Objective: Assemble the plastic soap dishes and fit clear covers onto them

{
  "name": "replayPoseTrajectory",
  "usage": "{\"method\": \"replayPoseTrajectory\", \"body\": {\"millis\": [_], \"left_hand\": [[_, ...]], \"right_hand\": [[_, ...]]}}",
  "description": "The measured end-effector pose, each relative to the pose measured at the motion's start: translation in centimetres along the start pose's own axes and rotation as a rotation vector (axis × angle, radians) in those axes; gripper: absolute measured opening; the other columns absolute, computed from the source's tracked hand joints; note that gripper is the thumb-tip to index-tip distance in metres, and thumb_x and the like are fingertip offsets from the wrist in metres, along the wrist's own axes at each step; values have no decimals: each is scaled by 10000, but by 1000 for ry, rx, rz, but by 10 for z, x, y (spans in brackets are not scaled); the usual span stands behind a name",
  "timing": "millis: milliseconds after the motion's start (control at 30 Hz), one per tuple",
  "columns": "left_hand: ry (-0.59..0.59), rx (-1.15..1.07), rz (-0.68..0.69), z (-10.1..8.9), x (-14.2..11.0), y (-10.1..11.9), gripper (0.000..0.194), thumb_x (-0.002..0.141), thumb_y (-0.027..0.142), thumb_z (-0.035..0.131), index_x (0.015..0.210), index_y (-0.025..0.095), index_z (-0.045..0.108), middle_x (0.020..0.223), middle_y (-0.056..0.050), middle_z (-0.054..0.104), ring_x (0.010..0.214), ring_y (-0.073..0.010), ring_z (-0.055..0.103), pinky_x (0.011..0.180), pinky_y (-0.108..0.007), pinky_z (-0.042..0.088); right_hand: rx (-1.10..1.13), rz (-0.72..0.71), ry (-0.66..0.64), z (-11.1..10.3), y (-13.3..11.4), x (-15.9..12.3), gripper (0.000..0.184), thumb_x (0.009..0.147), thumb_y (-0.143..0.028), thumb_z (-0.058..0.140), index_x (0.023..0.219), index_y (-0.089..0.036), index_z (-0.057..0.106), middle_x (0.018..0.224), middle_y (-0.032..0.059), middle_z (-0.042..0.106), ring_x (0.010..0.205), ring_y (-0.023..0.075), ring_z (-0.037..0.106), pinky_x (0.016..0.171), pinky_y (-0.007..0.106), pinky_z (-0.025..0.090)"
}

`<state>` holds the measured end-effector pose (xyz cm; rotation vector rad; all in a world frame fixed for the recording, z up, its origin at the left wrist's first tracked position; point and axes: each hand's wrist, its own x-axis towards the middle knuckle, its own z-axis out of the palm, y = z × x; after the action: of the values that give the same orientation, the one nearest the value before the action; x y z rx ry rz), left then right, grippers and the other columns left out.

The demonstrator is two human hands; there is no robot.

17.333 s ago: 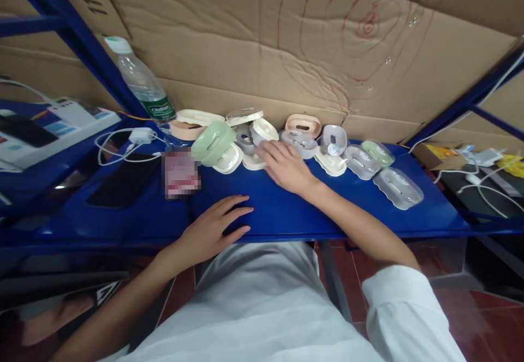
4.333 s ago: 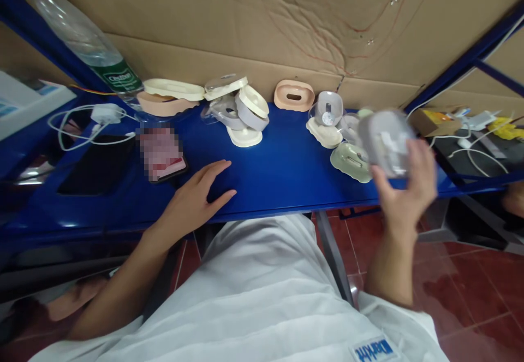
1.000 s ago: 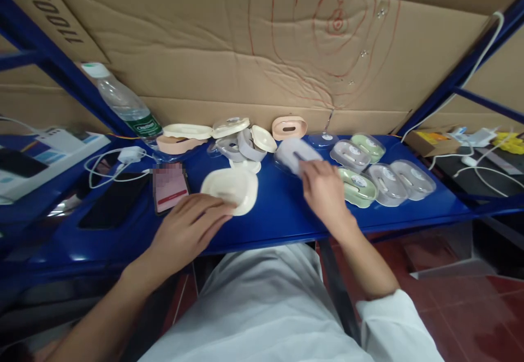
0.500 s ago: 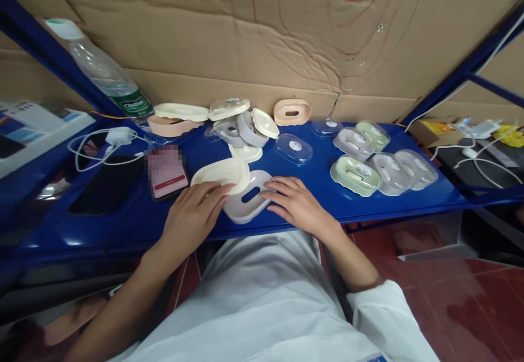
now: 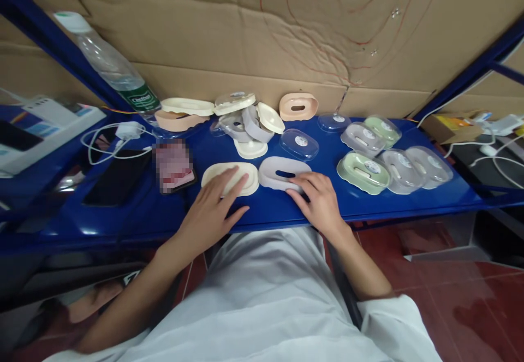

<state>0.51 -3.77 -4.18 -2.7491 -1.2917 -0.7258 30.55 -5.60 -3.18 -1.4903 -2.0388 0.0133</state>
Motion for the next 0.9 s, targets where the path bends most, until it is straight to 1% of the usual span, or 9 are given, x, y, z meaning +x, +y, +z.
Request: {"method": "replayPoseTrajectory", "body": {"millis": [67, 133, 233, 367, 467, 567, 633, 733, 900], "left_hand": [[44, 6, -150, 1, -3, -5, 796, 1090, 382, 627, 1758, 248, 216, 1781, -254, 316, 1636, -461, 374, 1253, -667, 445], [60, -51, -229, 2, -5, -9, 842, 1085, 406, 640, 1766, 242, 173, 1795, -267, 267, 1631, -465, 381, 1239, -653, 468], [73, -175, -204, 1, -5, -10, 811, 1088, 363, 636, 1759, 277, 190, 1808, -232, 251, 1629, -410, 407, 1254, -603, 475], [142, -216, -187, 0, -5, -9, 783, 1083, 344, 643, 1747, 295, 230, 1809, -214, 242, 1681, -400, 301, 1299, -623, 411], [130, -240, -203, 3, -7, -13, 723, 1080, 333, 651, 1715, 281, 311, 1798, -214, 265, 1657, -384, 362, 1298, -596, 428], [99, -235, -189, 8, -9, -16, 573, 1078, 333, 657, 1611, 222, 479, 1781, -234, 295, 1632, -387, 411, 1286, -569, 455], [78, -221, -181, 10, -9, -16, 526, 1083, 360, 653, 1565, 188, 531, 1776, -247, 310, 1631, -391, 415, 1291, -559, 455], [53, -204, -192, 9, -7, -14, 525, 1107, 407, 607, 1574, 180, 524, 1774, -249, 327, 1637, -390, 407, 1297, -565, 446], [40, -237, -224, 8, -4, -14, 535, 1140, 463, 510, 1591, 176, 485, 1749, -250, 376, 1632, -387, 416, 1299, -589, 433]], "right_hand": [[-11, 7, 29, 6, -9, 12, 350, 1110, -503, 577, 1255, -280, 805, 1276, 115, 789, 1239, 329, 702, 1088, 508, 544], [-6, -16, 46, 11, -17, 21, 359, 1115, -499, 573, 1264, -266, 802, 1281, 122, 786, 1244, 324, 701, 1094, 497, 539], [49, -107, -19, 18, -26, 30, 338, 1116, -481, 584, 1270, -267, 797, 1286, 109, 785, 1267, 304, 694, 1123, 479, 534], [121, -196, -98, 29, -36, 34, 312, 1125, -440, 582, 1306, -277, 777, 1330, 95, 779, 1327, 275, 684, 1187, 479, 526], [144, -297, -178, 35, -40, 34, 326, 1146, -377, 544, 1371, -247, 740, 1532, 102, 690, 1508, 253, 578, 1303, 485, 444], [116, -354, -242, 39, -40, 33, 362, 1147, -361, 541, 1441, -216, 693, 1667, 115, 572, 1615, 259, 463, 1367, 513, 355], [89, -335, -245, 41, -39, 32, 365, 1150, -358, 533, 1459, -233, 682, 1642, 108, 602, 1583, 260, 507, 1363, 530, 358], [95, -303, -204, 42, -37, 30, 351, 1158, -341, 514, 1442, -245, 695, 1579, 102, 661, 1512, 254, 586, 1306, 514, 441], [113, -286, -125, 42, -37, 30, 350, 1156, -350, 519, 1404, -208, 721, 1544, 121, 685, 1499, 264, 594, 1271, 492, 488]]}}
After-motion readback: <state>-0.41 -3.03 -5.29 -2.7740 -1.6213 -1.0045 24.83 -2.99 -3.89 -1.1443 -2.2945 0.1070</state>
